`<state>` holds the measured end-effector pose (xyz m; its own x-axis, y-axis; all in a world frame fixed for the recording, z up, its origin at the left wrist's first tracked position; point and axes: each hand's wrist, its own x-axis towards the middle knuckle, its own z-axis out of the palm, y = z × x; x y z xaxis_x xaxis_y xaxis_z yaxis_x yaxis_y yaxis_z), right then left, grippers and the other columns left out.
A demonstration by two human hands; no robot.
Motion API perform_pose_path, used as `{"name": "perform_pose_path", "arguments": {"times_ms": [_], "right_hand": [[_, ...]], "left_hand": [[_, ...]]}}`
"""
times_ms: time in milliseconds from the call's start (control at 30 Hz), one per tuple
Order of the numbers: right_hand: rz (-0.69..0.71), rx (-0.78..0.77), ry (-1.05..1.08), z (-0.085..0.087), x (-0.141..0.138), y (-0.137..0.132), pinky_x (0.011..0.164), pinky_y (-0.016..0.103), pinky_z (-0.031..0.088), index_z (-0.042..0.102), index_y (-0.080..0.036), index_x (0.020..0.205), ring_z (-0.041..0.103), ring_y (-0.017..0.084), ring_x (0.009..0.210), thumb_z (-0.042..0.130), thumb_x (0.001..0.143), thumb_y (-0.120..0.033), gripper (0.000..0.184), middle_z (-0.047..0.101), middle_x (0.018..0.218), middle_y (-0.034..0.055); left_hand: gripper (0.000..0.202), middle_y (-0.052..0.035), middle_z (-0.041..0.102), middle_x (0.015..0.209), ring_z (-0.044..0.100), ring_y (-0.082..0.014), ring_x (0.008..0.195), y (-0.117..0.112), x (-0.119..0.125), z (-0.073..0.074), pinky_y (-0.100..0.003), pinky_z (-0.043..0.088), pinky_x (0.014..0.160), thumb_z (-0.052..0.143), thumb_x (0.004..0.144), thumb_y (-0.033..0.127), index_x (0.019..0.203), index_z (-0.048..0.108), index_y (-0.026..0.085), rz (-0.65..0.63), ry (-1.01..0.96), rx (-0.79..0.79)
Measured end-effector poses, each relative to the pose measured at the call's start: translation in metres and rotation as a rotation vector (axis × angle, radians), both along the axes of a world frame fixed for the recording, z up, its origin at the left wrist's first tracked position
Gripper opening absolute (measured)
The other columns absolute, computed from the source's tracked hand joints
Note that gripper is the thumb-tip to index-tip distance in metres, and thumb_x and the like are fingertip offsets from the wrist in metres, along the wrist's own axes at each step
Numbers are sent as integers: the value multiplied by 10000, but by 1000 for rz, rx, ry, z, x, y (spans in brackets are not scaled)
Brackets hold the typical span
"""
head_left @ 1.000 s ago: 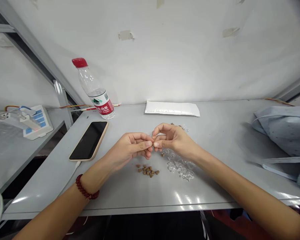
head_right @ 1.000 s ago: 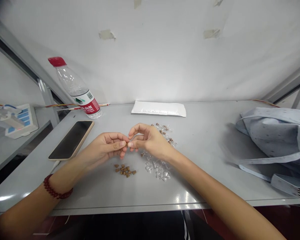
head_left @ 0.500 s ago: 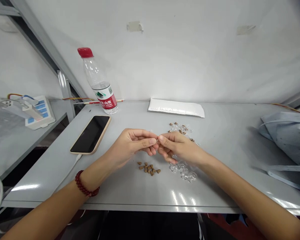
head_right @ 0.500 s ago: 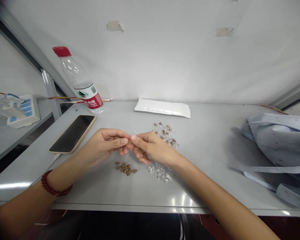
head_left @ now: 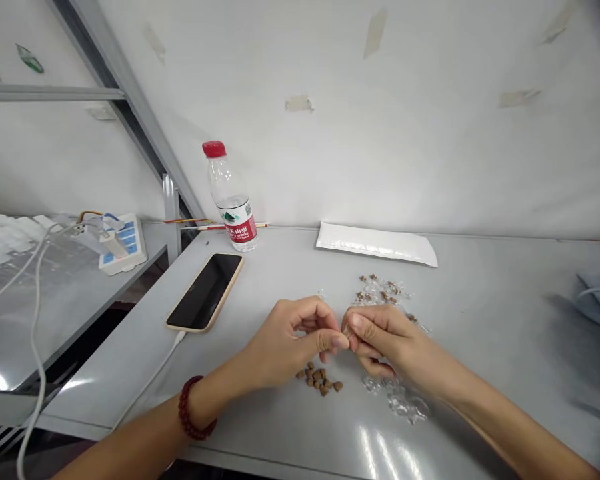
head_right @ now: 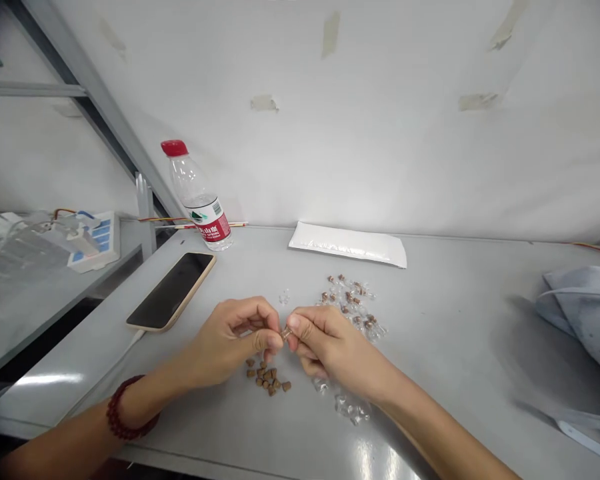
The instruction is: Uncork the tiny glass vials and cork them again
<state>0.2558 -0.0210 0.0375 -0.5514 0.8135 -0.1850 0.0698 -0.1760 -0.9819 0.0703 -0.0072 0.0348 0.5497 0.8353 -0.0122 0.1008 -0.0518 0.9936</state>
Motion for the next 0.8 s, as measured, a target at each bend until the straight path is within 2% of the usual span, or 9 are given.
{"name": "perform_pose_path", "arguments": {"times_ms": [100,200,267,300,433,600,733,800], "right_hand": [[-47,89,-154,2,5,5,419,238,201,478,-188,649,238,72,422,418,896,-588,474,248,508,-80],[-165,409,-488,1,11,11,466,258,239,482,-189,621,288,91,467,425,911,-539,458,322,521,-50],[-197,589,-698,-2,16,16,490,272,255,432,-196,588,301,100,480,440,917,-483,437,346,518,-41],[-188,633,-775,-4,18,18,492,276,257,417,-198,585,301,101,478,442,918,-459,424,359,517,-38],[-128,643,-911,-7,25,26,490,278,281,479,-201,633,341,108,482,466,901,-391,329,426,536,-29],[-43,568,-957,6,25,40,470,273,282,557,-206,702,359,116,474,482,880,-364,250,435,526,-33],[-22,614,-1034,9,11,47,463,282,285,597,-196,752,415,131,472,502,863,-322,193,508,558,-8],[-126,751,-1023,4,1,47,512,289,353,600,-179,902,497,153,559,499,874,-298,159,584,697,29]], "left_hand": [[198,35,564,577,529,-95,520,3,-2,4,-223,446,529,645,794,326,706,562,169,85,126,90],[217,34,570,606,523,-102,527,9,-11,11,-223,431,516,597,818,373,736,541,180,157,254,117],[183,28,594,643,543,-117,564,13,-20,17,-223,418,518,554,839,360,770,545,191,76,370,143],[160,25,599,650,546,-124,578,14,-25,19,-224,407,515,535,843,339,775,556,195,17,438,171],[126,-9,643,751,573,-153,658,15,-43,26,-239,395,540,486,811,215,811,611,197,-172,674,293],[232,-33,677,764,600,-217,809,14,-45,20,-263,399,579,501,707,112,892,625,179,-366,830,328],[199,-39,683,723,596,-239,831,12,-37,14,-278,386,584,535,704,140,868,641,177,-371,843,369],[152,-34,674,699,599,-234,820,10,-34,14,-275,378,582,549,721,172,841,641,182,-351,840,387]]}}
